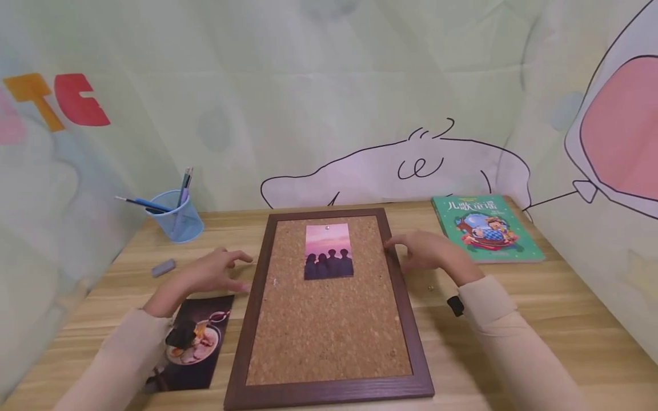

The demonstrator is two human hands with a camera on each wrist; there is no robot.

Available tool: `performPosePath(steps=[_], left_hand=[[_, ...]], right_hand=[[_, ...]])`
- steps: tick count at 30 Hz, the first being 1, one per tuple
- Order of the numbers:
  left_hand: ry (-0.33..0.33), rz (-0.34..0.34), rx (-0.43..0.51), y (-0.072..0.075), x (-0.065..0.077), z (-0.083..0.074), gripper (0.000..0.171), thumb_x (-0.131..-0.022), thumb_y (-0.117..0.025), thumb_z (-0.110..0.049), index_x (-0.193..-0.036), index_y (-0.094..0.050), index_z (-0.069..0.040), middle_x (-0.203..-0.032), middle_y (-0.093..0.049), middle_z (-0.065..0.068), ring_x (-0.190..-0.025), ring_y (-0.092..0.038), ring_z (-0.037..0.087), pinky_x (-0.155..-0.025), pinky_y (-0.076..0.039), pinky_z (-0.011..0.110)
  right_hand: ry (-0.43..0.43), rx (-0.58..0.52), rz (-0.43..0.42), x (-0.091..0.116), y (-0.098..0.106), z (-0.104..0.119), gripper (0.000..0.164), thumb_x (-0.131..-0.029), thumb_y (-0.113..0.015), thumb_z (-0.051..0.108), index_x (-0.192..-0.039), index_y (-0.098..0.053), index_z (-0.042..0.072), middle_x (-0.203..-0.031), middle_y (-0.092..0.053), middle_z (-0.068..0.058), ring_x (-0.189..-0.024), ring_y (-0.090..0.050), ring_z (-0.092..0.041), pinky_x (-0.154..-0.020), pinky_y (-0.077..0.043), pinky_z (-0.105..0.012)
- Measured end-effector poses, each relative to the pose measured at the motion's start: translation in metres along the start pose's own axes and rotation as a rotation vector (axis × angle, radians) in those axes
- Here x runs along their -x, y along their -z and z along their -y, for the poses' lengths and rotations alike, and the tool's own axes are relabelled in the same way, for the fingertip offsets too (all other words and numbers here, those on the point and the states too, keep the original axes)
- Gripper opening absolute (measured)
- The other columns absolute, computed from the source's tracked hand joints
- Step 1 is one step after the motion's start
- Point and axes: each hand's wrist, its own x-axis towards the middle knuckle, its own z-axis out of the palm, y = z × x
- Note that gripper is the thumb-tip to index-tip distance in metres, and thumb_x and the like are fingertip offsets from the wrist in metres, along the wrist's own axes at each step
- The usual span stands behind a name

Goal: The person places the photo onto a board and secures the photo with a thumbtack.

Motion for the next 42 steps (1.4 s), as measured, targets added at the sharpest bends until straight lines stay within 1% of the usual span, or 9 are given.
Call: performPosePath(steps=[4, 8, 12, 17, 19, 27, 31, 34, 42], left_hand=[[0.019, 0.016, 0.016, 0.003, 0.026, 0.019, 0.054, -0.082, -0.083, -0.033, -0.123, -0.061, -0.003, -0.117, -0.054, 0.024, -0.107, -0.056, 0.039, -0.086, -0.047, 0.054], [0.027, 0.009, 0.017, 0.006, 0.047, 0.037, 0.046, -0.082, -0.083, -0.028, -0.112, -0.062, -0.002, -0.114, -0.058, 0.023, -0.103, -0.056, 0.037, -0.085, -0.047, 0.053], [0.022, -0.024, 0.006, 0.006, 0.064, 0.055, 0.046, -0.079, -0.086, -0.026, -0.107, -0.060, 0.000, -0.108, -0.060, 0.019, -0.097, -0.057, 0.034, -0.083, -0.048, 0.051], [0.052, -0.030, 0.048, 0.004, 0.080, 0.071, 0.050, -0.076, -0.088, -0.025, -0.108, -0.056, -0.003, -0.112, -0.054, 0.024, -0.102, -0.055, 0.041, -0.086, -0.046, 0.057], [0.065, -0.033, 0.059, 0.003, 0.082, 0.075, 0.051, -0.075, -0.088, -0.025, -0.109, -0.055, -0.005, -0.114, -0.051, 0.027, -0.105, -0.052, 0.044, -0.087, -0.044, 0.060], [0.050, -0.053, 0.066, -0.003, 0.082, 0.080, 0.049, -0.074, -0.089, -0.024, -0.104, -0.053, -0.008, -0.108, -0.048, 0.023, -0.101, -0.049, 0.039, -0.085, -0.044, 0.056], [0.007, -0.056, 0.114, -0.004, 0.080, 0.082, 0.046, -0.075, -0.087, -0.018, -0.101, -0.052, -0.006, -0.094, -0.049, 0.014, -0.087, -0.049, 0.030, -0.073, -0.044, 0.042], [-0.023, -0.051, 0.177, -0.004, 0.080, 0.083, 0.043, -0.077, -0.085, -0.012, -0.098, -0.049, -0.004, -0.082, -0.047, 0.006, -0.075, -0.046, 0.022, -0.063, -0.039, 0.032], [-0.022, -0.047, 0.228, -0.004, 0.081, 0.085, 0.024, -0.084, -0.072, 0.001, -0.095, -0.051, -0.003, -0.076, -0.052, 0.003, -0.069, -0.048, 0.018, -0.058, -0.040, 0.028]], right_hand=[[0.047, 0.045, -0.023, 0.013, -0.002, -0.007, 0.035, -0.085, -0.068, -0.002, -0.119, -0.068, 0.008, -0.079, -0.064, 0.002, -0.071, -0.056, -0.011, -0.063, -0.048, -0.033], [0.055, 0.028, -0.011, 0.026, -0.002, -0.010, 0.020, -0.085, -0.073, 0.005, -0.104, -0.070, 0.010, -0.081, -0.064, 0.004, -0.074, -0.058, -0.010, -0.067, -0.049, -0.034], [0.057, -0.014, 0.024, 0.035, -0.003, -0.013, 0.016, -0.085, -0.072, 0.005, -0.099, -0.069, 0.012, -0.084, -0.064, 0.006, -0.077, -0.057, -0.009, -0.069, -0.049, -0.033], [0.048, -0.062, 0.052, 0.041, -0.005, -0.015, 0.018, -0.084, -0.070, -0.001, -0.096, -0.069, 0.013, -0.087, -0.065, 0.005, -0.079, -0.058, -0.009, -0.068, -0.050, -0.031], [0.044, -0.076, 0.053, 0.043, -0.006, -0.016, 0.019, -0.083, -0.071, -0.001, -0.094, -0.069, 0.014, -0.087, -0.065, 0.005, -0.079, -0.058, -0.010, -0.068, -0.050, -0.030], [0.039, -0.125, 0.070, 0.049, -0.014, -0.020, 0.017, -0.082, -0.073, 0.001, -0.086, -0.066, 0.016, -0.084, -0.063, 0.008, -0.078, -0.055, -0.008, -0.069, -0.049, -0.028], [0.065, -0.117, 0.050, 0.050, -0.017, -0.022, 0.017, -0.081, -0.072, 0.000, -0.082, -0.065, 0.016, -0.080, -0.061, 0.010, -0.074, -0.053, -0.006, -0.066, -0.047, -0.026], [0.072, -0.105, 0.042, 0.050, -0.018, -0.023, 0.016, -0.082, -0.072, 0.000, -0.082, -0.066, 0.015, -0.078, -0.060, 0.011, -0.073, -0.052, -0.004, -0.066, -0.048, -0.026], [0.044, -0.109, 0.063, 0.052, -0.018, -0.023, 0.013, -0.087, -0.071, 0.004, -0.085, -0.068, 0.016, -0.080, -0.060, 0.011, -0.074, -0.052, -0.004, -0.066, -0.047, -0.026]])
